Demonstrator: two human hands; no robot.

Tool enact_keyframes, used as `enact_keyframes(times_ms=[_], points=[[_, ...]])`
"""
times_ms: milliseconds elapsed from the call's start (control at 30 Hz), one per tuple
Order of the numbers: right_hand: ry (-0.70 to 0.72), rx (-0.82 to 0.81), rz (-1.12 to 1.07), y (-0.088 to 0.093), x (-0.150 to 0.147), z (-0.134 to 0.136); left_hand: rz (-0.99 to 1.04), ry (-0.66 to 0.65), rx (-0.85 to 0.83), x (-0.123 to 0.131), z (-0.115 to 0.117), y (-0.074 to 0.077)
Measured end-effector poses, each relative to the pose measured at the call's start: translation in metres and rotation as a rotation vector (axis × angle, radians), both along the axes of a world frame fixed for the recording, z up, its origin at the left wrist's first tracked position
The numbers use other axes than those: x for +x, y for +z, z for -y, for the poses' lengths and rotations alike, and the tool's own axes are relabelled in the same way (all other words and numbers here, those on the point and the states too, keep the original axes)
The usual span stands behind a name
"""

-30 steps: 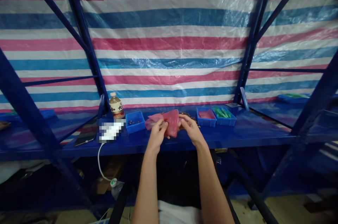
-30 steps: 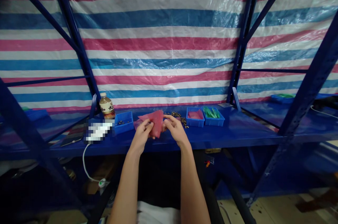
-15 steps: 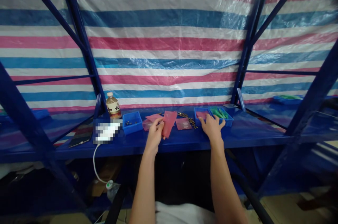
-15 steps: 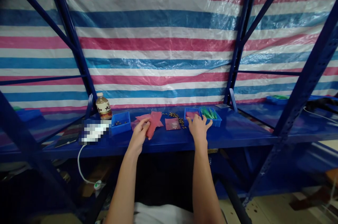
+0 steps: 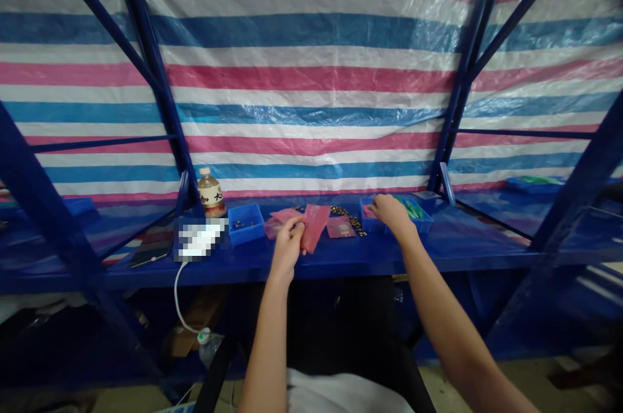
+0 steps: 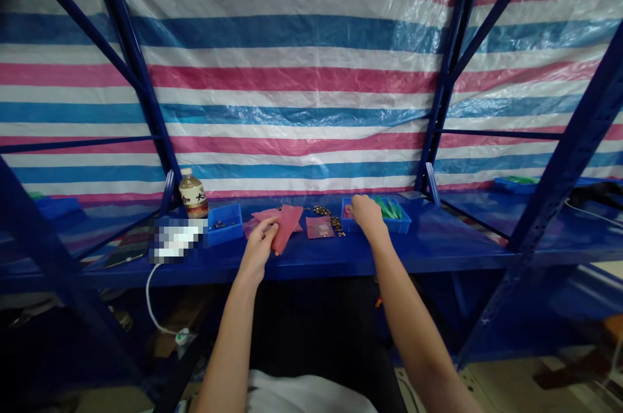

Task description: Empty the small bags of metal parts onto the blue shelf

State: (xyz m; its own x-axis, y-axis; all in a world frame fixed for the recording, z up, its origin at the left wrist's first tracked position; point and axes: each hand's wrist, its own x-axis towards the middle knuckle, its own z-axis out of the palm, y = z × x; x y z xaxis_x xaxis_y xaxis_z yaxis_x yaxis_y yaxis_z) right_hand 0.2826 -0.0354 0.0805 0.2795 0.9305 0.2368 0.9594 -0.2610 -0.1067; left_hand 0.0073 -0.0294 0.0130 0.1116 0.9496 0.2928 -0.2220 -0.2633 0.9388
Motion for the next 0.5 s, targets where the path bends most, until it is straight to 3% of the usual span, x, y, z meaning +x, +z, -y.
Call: enact_keyframes(times_ms=[133, 267, 500], points=[[0.079, -0.231, -0.051, 0.02, 0.004, -0.025, -0.005, 0.034, -0.019, -0.001, -0.003, -0.003], [0.097, -0.41, -0.092, 0.028, 0.008, -0.038, 0.004, 0.042, -0.025, -0.002, -0.004, -0.004], [0.093, -0.501, -0.123, 0.027, 0.007, -0.044, 0.04, 0.079, -0.038, -0.004, -0.002, -0.002]])
